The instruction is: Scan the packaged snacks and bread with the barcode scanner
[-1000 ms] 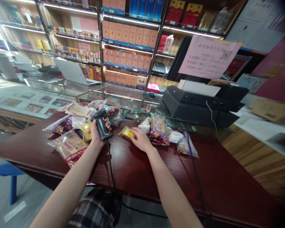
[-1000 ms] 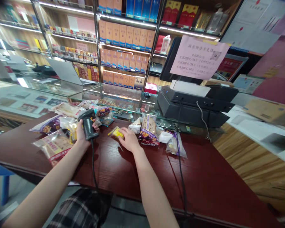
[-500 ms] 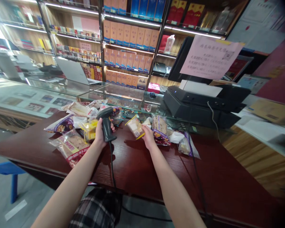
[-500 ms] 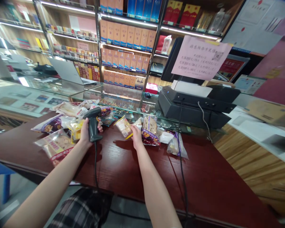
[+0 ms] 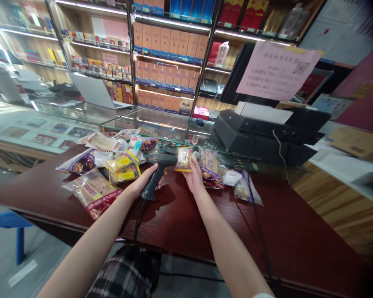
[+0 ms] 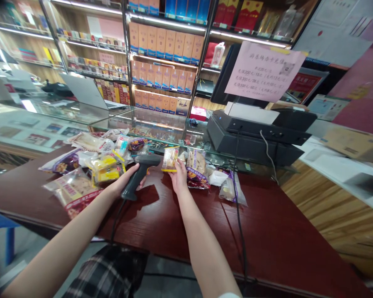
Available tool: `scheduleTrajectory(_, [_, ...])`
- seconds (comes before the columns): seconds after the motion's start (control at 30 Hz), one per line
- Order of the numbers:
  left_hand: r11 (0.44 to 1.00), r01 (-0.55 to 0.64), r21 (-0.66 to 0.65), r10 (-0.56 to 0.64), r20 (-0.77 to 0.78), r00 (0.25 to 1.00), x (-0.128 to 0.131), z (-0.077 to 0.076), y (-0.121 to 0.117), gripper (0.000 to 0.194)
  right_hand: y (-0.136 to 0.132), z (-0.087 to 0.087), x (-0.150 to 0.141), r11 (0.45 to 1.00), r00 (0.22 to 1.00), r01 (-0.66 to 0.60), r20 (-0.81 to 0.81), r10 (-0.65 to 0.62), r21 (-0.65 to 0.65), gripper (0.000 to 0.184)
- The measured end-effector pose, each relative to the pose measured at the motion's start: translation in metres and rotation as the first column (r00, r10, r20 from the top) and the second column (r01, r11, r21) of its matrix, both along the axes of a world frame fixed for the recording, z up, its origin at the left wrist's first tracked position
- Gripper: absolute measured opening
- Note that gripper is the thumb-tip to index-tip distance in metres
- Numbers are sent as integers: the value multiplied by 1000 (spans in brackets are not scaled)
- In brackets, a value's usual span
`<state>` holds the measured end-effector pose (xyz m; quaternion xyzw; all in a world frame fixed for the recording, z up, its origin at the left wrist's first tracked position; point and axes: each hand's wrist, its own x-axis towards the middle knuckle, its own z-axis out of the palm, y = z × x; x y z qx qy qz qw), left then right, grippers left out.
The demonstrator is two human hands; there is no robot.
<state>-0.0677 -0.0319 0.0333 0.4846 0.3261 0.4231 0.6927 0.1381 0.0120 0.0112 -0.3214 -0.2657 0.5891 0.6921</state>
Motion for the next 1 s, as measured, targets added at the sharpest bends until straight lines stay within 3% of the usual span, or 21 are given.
scheduleTrajectory(0.43, [1000,-27,9,28,-100,995,5,-7,3,59,1,-1,2,1000,1000,0,5,1,-13,32])
scheduleTrajectory(0.63, [999,1,39,2,-58,998,7,-4,0,54,3,1,-2,1000,999,28,-26,-28,4,24])
scheduleTrajectory(1.0, [999,-32,22,33,-35,999,9,-6,0,56,2,0,0,1000,1000,-6,28,6,1,27])
